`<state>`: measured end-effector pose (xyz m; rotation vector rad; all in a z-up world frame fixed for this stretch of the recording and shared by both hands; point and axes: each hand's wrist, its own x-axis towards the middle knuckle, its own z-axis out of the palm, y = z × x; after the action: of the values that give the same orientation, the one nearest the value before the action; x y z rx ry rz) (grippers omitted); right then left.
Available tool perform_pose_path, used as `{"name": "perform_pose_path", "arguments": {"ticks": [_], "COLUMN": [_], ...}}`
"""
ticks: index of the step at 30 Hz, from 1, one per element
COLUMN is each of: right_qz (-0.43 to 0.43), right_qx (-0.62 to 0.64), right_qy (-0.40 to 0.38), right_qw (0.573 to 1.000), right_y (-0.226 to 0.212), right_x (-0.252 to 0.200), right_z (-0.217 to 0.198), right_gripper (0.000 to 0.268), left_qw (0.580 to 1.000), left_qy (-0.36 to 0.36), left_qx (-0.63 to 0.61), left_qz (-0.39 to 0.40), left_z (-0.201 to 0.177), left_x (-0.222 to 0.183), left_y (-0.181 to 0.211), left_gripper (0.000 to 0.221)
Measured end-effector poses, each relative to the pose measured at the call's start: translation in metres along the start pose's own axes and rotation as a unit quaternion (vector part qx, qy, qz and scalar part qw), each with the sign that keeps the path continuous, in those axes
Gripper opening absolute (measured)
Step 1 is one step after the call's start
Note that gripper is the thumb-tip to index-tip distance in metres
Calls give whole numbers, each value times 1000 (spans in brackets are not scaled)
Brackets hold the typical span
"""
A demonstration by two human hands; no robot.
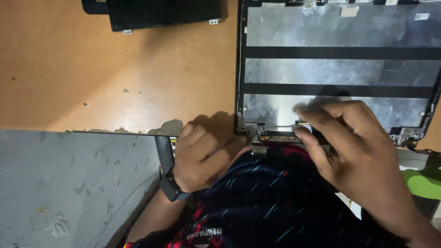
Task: Disassembling a laptop screen assembly by removing the bezel and disconnecting the LCD display cable.
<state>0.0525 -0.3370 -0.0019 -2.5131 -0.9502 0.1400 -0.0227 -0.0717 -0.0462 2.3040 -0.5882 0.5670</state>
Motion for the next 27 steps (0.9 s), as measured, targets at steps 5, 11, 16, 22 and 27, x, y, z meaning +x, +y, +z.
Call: {"name": "perform_pose_path", "arguments": {"ticks": [5, 11, 16, 22, 27], "right_qz": [12, 163, 6, 4, 30], "right_qx": [-3, 124, 36, 73, 60], "right_qy": [-57, -197, -102, -126, -96], "right_qw": [998, 959, 994, 989, 993], "right_y": [1, -5, 10, 13, 10], "right_x": [10, 28, 13, 17, 9], "right_z": [-5, -8, 1, -1, -1], "right_gripper": [49, 21, 50, 56, 54], "left_qw": [1000, 997, 997, 999, 1000], "left_qy": [-19, -52, -49, -37, -23], "left_qx": [-6, 0, -12, -9, 1], "left_qz": [-20, -54, -56, -8, 11], "left_z": [-4, -7, -4, -3, -2], "left_x": [10, 17, 17, 24, 23], "left_y": [-1, 2, -1, -5, -6], "left_gripper": [14, 20, 18, 10, 12]}}
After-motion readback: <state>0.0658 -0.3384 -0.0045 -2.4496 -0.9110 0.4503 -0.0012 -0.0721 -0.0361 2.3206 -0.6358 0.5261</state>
